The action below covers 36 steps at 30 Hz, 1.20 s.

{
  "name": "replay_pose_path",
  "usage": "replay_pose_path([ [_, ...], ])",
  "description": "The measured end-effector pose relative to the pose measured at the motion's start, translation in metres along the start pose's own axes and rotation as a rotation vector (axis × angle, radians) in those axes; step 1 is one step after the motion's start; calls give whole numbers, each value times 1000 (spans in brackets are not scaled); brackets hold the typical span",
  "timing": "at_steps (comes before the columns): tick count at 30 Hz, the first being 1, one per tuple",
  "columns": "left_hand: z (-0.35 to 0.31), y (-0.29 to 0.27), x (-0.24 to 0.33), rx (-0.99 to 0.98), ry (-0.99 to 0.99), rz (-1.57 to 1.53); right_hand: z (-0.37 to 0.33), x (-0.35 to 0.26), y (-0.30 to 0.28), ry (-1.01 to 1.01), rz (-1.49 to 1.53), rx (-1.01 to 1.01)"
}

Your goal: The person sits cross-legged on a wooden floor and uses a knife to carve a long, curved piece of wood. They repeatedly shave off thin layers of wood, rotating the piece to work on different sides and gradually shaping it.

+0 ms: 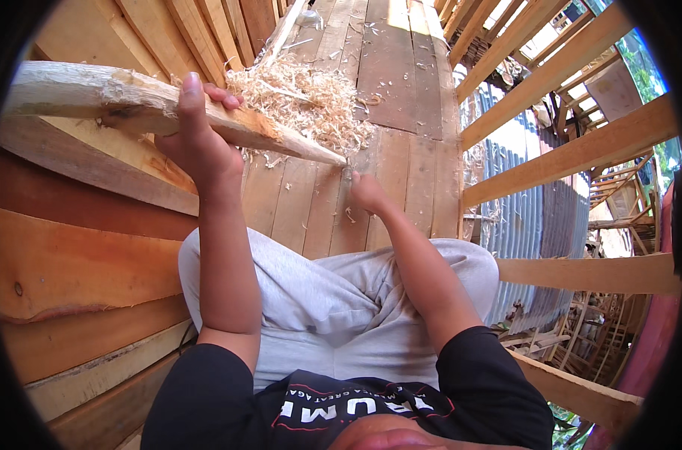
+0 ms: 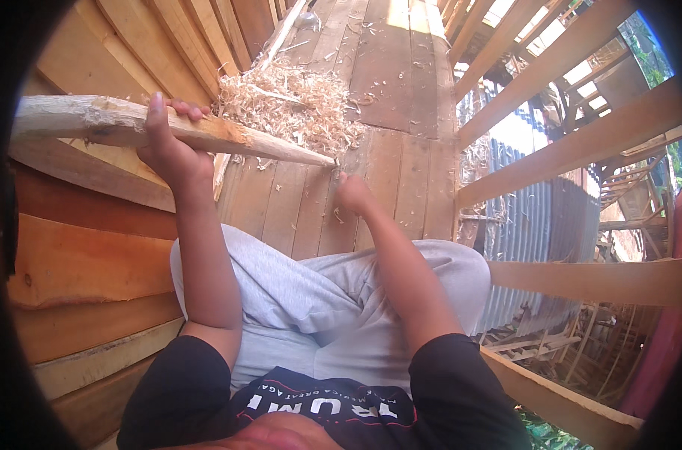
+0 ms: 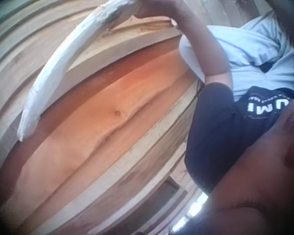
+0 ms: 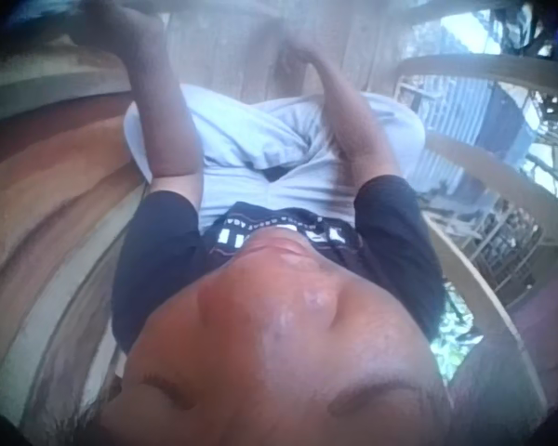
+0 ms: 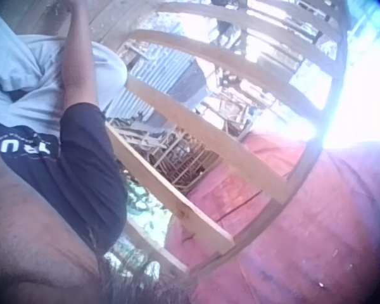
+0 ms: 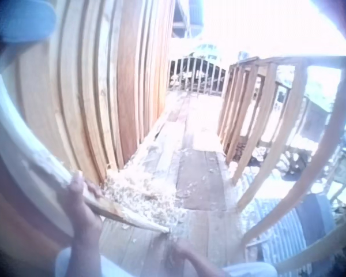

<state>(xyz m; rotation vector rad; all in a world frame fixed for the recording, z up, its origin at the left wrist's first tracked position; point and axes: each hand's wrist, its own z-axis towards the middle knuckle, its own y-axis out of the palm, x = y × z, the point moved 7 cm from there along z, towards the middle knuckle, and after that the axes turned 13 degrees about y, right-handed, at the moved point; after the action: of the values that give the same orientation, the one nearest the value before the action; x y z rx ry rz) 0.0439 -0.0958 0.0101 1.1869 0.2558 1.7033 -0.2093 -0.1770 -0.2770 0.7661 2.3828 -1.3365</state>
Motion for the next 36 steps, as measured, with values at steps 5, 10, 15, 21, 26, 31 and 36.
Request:
replay_pose_path([
  [5, -9, 8, 6, 59, 55, 106, -37, -41, -12, -64, 164, -113],
  [10, -9, -6, 15, 158, 108, 313, -121, -116, -31, -446, 320, -2],
  [15, -4, -9, 9, 244, 42, 219, -86, -105, -19, -484, 359, 74],
  [21, 0, -16, -13, 179, -26, 152, -66, -94, -13, -426, 292, 138],
  [26, 9, -13, -18, -89, -107, -47, -70, -91, -16, -354, 306, 61],
  [31, -12, 1, -12, -162, -9, -188, -123, -128, -46, -459, 382, 31],
  [36, -35, 22, 1, -114, 39, -96, -92, -111, -47, -486, 333, 80],
])
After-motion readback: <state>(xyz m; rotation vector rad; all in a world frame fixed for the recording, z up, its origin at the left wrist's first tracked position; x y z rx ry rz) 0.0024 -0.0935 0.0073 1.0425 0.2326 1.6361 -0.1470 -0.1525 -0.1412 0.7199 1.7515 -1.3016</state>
